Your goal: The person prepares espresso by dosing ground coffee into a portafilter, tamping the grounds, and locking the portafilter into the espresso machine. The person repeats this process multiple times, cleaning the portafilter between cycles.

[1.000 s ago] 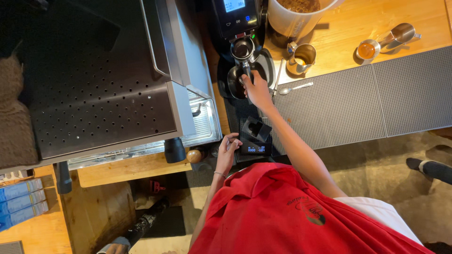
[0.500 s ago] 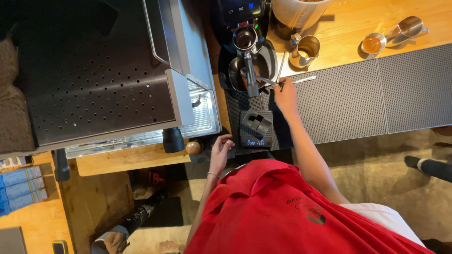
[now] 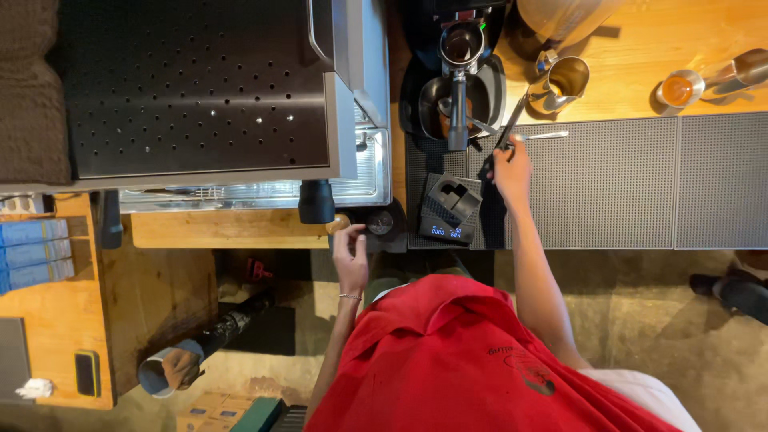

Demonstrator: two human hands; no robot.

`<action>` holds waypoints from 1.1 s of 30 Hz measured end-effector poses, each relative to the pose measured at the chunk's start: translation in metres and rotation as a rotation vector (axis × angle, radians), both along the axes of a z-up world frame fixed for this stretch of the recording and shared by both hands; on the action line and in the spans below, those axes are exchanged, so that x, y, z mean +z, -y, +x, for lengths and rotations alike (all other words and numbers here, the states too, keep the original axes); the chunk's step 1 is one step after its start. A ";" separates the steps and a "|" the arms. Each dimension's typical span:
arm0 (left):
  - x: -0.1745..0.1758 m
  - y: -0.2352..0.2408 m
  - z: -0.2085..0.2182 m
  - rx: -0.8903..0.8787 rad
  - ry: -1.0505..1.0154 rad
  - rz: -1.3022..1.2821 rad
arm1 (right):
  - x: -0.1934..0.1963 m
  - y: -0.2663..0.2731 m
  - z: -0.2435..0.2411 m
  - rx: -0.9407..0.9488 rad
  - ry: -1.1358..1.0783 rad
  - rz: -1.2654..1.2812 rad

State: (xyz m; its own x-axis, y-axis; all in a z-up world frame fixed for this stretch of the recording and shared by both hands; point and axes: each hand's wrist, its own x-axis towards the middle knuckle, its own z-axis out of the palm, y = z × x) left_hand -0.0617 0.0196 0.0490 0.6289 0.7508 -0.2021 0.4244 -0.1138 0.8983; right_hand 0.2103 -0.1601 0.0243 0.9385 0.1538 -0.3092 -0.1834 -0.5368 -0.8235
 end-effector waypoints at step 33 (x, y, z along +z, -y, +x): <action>-0.055 -0.105 -0.056 -0.139 -0.136 -0.141 | -0.020 -0.105 -0.270 -0.209 -0.186 0.596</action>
State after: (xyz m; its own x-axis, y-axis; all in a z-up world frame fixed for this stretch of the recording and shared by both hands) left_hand -0.1172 0.1246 -0.0062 0.6843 0.6168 -0.3889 0.5314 -0.0568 0.8452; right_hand -0.0593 -0.0549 0.0042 0.9064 0.1690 -0.3871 -0.4021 0.0642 -0.9133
